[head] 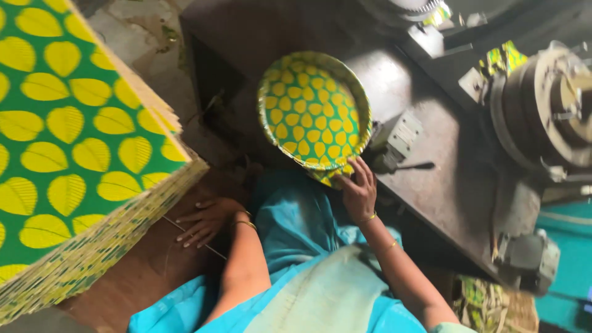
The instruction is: The person sits at a paper plate making machine, takes printed paper sheets from a stack, slides each sheet under the round press die, operates the machine to press it into a plate, then removes the formed plate and stacks it with finished plates, discarding scrap trimmings into a basket.
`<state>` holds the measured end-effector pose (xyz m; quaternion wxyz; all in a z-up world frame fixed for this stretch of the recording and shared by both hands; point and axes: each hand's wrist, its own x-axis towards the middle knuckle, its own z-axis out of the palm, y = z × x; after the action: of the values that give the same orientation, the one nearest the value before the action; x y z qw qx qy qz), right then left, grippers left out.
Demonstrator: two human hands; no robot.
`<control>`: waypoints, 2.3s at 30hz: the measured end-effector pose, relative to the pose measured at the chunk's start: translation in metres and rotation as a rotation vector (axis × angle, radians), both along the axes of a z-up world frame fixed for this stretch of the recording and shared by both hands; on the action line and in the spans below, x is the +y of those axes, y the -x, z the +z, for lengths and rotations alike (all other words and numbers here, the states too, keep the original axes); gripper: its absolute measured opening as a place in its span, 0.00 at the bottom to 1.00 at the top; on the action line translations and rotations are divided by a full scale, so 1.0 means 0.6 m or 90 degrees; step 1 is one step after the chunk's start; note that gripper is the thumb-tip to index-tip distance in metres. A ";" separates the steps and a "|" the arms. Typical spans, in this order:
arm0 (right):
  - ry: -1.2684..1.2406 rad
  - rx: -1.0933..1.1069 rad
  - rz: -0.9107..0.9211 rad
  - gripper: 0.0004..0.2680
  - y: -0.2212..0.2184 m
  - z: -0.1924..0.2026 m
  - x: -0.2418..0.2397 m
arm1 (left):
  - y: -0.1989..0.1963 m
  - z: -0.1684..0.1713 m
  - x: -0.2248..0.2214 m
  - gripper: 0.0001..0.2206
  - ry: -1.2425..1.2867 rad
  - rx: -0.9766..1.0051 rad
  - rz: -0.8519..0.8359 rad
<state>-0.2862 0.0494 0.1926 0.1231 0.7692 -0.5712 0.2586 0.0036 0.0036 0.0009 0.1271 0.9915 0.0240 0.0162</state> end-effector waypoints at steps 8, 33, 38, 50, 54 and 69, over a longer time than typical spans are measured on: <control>-0.006 -0.393 -0.096 0.10 0.013 -0.112 0.041 | 0.087 -0.115 -0.047 0.28 0.613 0.289 -0.609; -0.612 -1.318 -0.396 0.13 0.010 -0.264 -0.087 | 0.133 0.087 -0.146 0.21 0.647 0.962 -0.387; -0.525 -1.269 -0.118 0.15 -0.010 -0.238 -0.046 | 0.140 0.098 -0.129 0.15 0.614 0.938 -0.598; -0.675 -1.229 -0.040 0.08 -0.038 -0.111 0.025 | 0.094 0.112 -0.103 0.16 0.700 0.999 -0.444; -0.726 -1.189 -0.005 0.08 -0.040 -0.077 0.056 | 0.102 0.100 -0.100 0.15 0.753 0.859 -0.493; -0.856 -1.085 0.279 0.08 0.048 0.056 0.235 | 0.099 0.209 -0.138 0.15 0.946 0.712 -0.468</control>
<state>-0.3148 0.1902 0.2261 -0.8015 0.3339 -0.3447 0.3567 -0.0559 -0.0794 0.1265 0.6824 0.4710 -0.2240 -0.5121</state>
